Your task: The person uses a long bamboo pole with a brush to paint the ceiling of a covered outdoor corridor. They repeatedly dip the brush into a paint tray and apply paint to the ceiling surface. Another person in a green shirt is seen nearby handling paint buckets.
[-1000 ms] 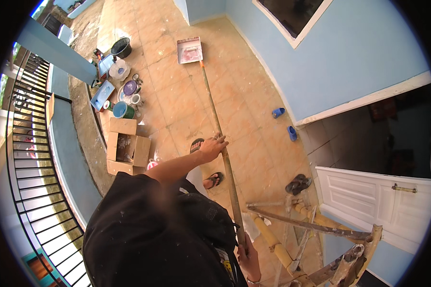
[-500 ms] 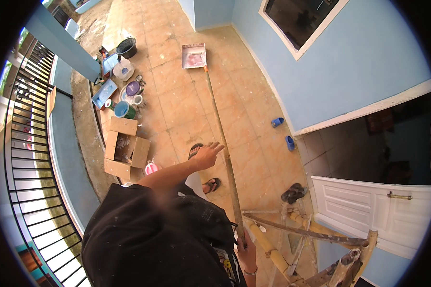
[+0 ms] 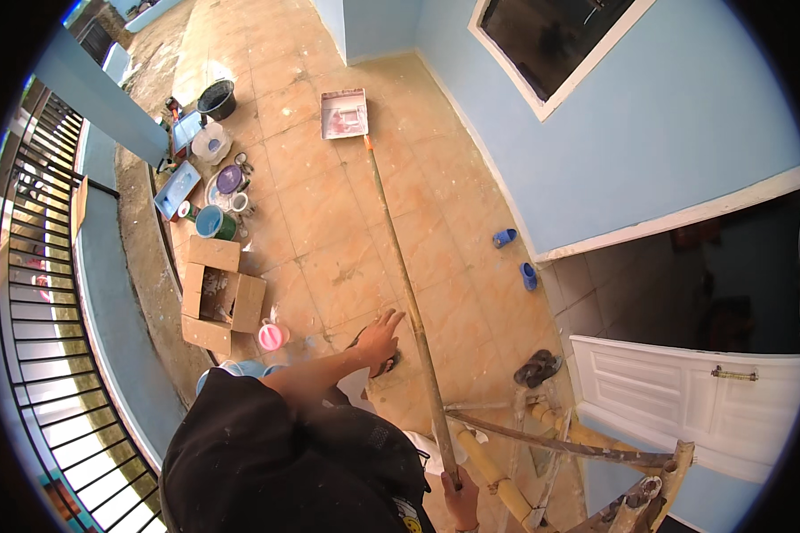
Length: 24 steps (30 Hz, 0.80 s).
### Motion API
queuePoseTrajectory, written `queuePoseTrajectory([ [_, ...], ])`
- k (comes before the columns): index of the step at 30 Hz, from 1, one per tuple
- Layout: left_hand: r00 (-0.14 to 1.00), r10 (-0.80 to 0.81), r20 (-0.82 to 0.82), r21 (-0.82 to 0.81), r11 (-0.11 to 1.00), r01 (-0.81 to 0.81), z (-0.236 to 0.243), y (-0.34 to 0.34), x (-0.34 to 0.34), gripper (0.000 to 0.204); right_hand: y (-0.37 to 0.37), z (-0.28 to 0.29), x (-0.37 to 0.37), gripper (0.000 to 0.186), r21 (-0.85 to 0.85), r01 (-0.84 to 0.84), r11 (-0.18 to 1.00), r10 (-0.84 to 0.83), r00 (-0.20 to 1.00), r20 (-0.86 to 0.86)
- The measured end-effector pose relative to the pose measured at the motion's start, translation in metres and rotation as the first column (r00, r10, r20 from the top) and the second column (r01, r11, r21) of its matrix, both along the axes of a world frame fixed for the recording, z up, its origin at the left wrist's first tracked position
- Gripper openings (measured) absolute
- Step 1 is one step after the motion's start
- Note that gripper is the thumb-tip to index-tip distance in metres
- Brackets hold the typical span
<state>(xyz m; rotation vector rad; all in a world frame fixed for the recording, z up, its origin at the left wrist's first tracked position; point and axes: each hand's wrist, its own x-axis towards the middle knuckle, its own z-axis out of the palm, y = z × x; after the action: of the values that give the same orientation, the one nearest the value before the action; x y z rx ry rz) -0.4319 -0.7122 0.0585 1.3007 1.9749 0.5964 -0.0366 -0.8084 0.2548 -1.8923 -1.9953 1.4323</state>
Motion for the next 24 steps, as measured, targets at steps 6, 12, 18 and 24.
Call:
queuePoseTrajectory([
  [6, 0.999, 0.041, 0.006, -0.053, 0.998, -0.04, -0.015, -0.044, -0.017, 0.062, 0.015, -0.024, -0.046, 0.032, -0.052, 0.014, 0.999, -0.012, 0.999, 0.03],
  [12, 0.991, 0.122, -0.048, -0.092, 0.988, -0.126, -0.004, -0.084, -0.029, 0.062, -0.002, -0.022, -0.018, 0.034, -0.009, -0.002, 1.0, 0.003, 0.999, 0.033],
  [18, 0.989, 0.117, -0.094, -0.11, 0.986, -0.127, -0.012, -0.109, -0.008, 0.062, -0.047, 0.0, 0.058, 0.036, -0.04, -0.018, 0.999, 0.021, 0.997, 0.074],
  [24, 0.98, 0.169, -0.109, -0.171, 0.968, -0.186, -0.017, -0.151, 0.056, 0.05, -0.119, -0.006, 0.15, 0.034, 0.138, -0.01, 0.99, 0.02, 0.997, -0.071],
])
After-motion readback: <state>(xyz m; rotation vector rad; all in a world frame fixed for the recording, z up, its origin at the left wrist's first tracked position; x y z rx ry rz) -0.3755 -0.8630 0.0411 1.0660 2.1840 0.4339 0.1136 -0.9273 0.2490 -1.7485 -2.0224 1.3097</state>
